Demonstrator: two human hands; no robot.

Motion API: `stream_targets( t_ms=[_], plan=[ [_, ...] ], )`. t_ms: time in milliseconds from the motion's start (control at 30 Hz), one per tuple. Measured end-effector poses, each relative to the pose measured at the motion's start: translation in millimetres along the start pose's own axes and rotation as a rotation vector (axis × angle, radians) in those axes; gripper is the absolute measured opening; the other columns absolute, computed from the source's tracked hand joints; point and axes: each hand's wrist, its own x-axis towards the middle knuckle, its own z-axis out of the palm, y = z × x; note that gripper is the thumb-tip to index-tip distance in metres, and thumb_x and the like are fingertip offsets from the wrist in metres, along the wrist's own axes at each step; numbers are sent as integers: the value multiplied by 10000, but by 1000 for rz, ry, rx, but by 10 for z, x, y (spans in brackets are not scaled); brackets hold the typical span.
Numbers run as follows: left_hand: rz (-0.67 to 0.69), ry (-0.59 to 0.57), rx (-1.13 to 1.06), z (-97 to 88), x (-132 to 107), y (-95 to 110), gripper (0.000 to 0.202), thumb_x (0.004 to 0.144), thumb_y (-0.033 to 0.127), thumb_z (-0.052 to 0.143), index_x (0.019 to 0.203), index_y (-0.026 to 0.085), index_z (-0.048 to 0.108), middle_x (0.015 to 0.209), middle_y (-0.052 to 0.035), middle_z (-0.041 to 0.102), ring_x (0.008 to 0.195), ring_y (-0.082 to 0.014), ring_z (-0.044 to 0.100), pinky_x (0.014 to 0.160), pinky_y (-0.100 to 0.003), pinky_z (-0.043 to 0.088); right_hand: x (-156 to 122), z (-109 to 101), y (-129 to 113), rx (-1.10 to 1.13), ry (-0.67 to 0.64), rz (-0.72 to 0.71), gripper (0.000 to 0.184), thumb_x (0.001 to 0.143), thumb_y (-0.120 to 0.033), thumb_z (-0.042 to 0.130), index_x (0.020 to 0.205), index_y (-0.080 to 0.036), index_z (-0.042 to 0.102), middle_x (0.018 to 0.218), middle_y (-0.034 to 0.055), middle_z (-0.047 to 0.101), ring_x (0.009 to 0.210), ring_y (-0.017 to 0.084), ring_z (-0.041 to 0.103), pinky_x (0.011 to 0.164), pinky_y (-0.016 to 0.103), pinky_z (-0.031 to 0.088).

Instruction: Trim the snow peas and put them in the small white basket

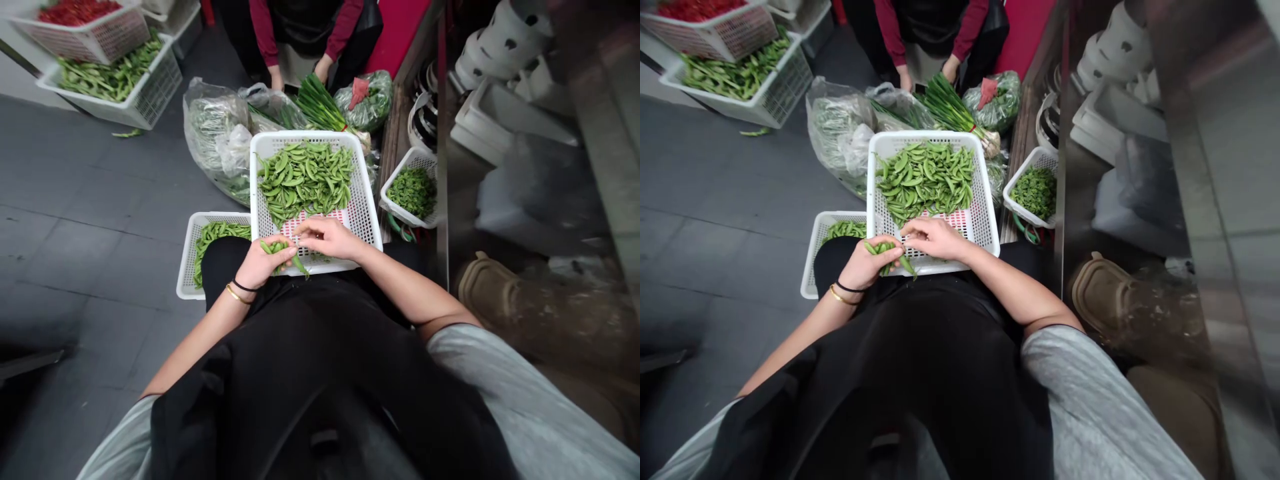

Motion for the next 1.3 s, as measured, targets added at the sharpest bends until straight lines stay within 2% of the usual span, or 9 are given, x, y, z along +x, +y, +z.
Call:
stream_targets(
  t_ms=[167,400,600,700,833,967,1067,1133,1300],
  plan=[
    [-113,-164,-205,-3,-43,43,268,608,351,786,676,139,638,499,-16,578,376,-103,510,342,-199,414,22,-42,-184,-88,-59,-210,176,889,-272,506,791,-162,603,767,32,608,743,128,540,712,258,414],
    [-160,-199,-236,1,-28,-44,303,590,390,790,633,138,627,490,-33,570,347,-97,477,304,-196,382,34,-9,-198,-146,-107,-182,130,857,-239,515,766,-162,568,702,5,573,638,101,487,627,226,378],
    [-49,142,-303,28,77,-63,293,621,350,776,645,146,567,454,9,535,348,-84,472,329,-186,386,21,83,-196,-359,128,-79,140,827,-192,454,706,-167,520,674,20,538,630,114,460,606,240,359],
    [94,369,-231,-33,103,-58,277,634,319,773,714,137,579,473,16,565,379,-87,505,365,-180,405,-65,-61,-117,-345,181,-32,126,812,-176,454,698,-171,508,666,16,527,614,111,455,610,241,369],
    [259,467,-31,-82,76,-51,218,695,324,730,756,158,602,518,24,590,430,-88,526,416,-189,420,-142,-281,2,-312,161,81,89,805,-206,488,733,-170,524,697,15,530,622,115,461,614,247,368],
    [340,468,202,-41,25,-8,163,725,305,705,758,168,624,555,27,596,469,-82,521,470,-196,418,-49,-175,-18,-298,-17,109,240,848,-356,516,986,-164,558,938,65,596,749,145,520,668,256,380],
    [365,466,261,-33,-14,5,145,730,298,700,765,173,636,579,21,604,504,-90,538,508,-204,431,49,-19,-49,-354,-168,75,246,907,-362,434,868,-166,577,831,51,602,730,149,505,662,251,347],
    [331,433,205,-38,-41,-15,155,733,309,699,768,175,630,578,16,605,495,-96,542,498,-212,434,78,14,-54,-298,-165,56,315,936,-340,373,744,-164,551,693,19,560,653,128,471,638,238,328],
    [116,126,64,39,-78,-89,219,704,336,724,737,155,606,534,5,594,431,-90,509,431,-206,412,69,-17,-60,-148,-103,27,349,936,-325,364,652,-165,491,587,-25,464,580,96,412,601,218,294]
  ],
)
